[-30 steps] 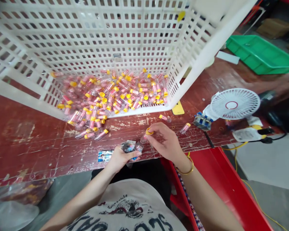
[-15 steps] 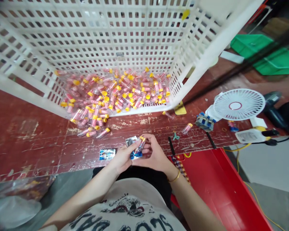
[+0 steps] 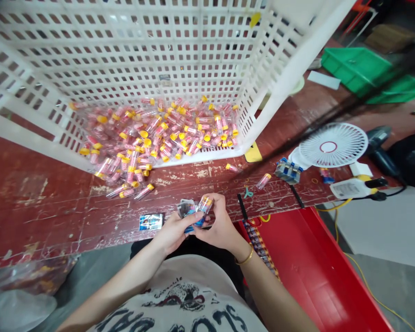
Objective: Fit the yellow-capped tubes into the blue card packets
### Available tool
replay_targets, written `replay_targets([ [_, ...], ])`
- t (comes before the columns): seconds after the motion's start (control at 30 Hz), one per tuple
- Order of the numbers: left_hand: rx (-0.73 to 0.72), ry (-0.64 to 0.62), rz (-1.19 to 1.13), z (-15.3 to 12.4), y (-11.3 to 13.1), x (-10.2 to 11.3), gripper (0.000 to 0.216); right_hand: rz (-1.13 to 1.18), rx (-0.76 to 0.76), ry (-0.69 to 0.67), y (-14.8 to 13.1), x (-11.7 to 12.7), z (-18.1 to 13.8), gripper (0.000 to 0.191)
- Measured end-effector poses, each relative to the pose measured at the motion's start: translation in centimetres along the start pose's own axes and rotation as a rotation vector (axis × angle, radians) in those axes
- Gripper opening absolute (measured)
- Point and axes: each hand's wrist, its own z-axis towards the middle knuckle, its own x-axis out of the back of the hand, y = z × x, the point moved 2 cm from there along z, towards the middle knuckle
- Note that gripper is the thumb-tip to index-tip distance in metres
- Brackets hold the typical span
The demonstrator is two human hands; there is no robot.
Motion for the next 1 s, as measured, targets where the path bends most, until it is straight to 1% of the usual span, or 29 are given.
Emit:
replay_targets([
  [0.23, -0.010, -0.011, 0.006, -0.3, -0.4, -0.4, 0.029, 0.009, -0.036, -0.003, 0.5, 0.1, -0.9, 0.064],
  [0.37, -0.026, 0.035, -0.011, -0.7, -0.6, -0.7, 0.029, 0.034, -0.035, -0.001, 0.8, 0.3, -1.4, 0.066],
  [0.43, -0.043, 0.062, -0.012, -0.8, -0.7, -0.6, 0.031, 0.061, -0.021, -0.022, 0.7, 0.5, -1.3, 0.065],
  [0.47, -0.051, 0.068, -0.003, -0.7, -0.8, -0.5, 0.033, 0.084, -0.016, -0.042, 0.5, 0.5, -1.2, 0.063],
  [0.5, -0.058, 0.066, 0.018, -0.7, -0.8, -0.5, 0.034, 0.119, -0.021, -0.055, 0.4, 0.6, -1.0, 0.056],
  [0.57, -0.060, 0.047, 0.097, -0.4, -1.0, -0.5, 0.034, 0.203, -0.070, -0.034, 0.6, 1.1, -0.8, 0.034],
  [0.6, -0.056, 0.031, 0.148, -0.3, -1.1, -0.6, 0.034, 0.239, -0.102, 0.010, 0.9, 1.7, -0.9, 0.026],
  [0.67, -0.039, 0.001, 0.234, 0.0, -1.6, -1.0, 0.036, 0.255, -0.171, 0.162, 2.3, 3.9, -1.9, 0.024],
  [0.73, -0.006, -0.026, 0.286, 0.3, -2.2, -1.4, 0.040, 0.125, -0.284, 0.414, 4.6, 7.7, -4.8, 0.029],
  [0.77, 0.023, -0.043, 0.306, 0.4, -2.6, -1.5, 0.041, 0.024, -0.363, 0.565, 5.9, 10.1, -7.2, 0.031],
  [0.83, 0.086, -0.107, 0.363, 0.7, -3.4, -1.6, 0.041, -0.185, -0.552, 0.841, 8.1, 14.8, -13.4, 0.032],
  [0.87, 0.123, -0.141, 0.392, 0.9, -3.8, -1.5, 0.042, -0.252, -0.626, 0.930, 8.9, 16.8, -17.0, 0.031],
  [0.9, 0.145, -0.161, 0.419, 0.9, -4.0, -1.4, 0.043, -0.302, -0.695, 0.988, 9.6, 18.3, -20.5, 0.030],
  [0.93, 0.158, -0.177, 0.438, 1.0, -4.2, -1.4, 0.043, -0.340, -0.754, 1.025, 10.0, 19.3, -23.8, 0.030],
  [1.0, 0.166, -0.187, 0.450, 0.9, -4.2, -1.4, 0.043, -0.393, -0.836, 1.048, 10.7, 19.9, -29.2, 0.028],
])
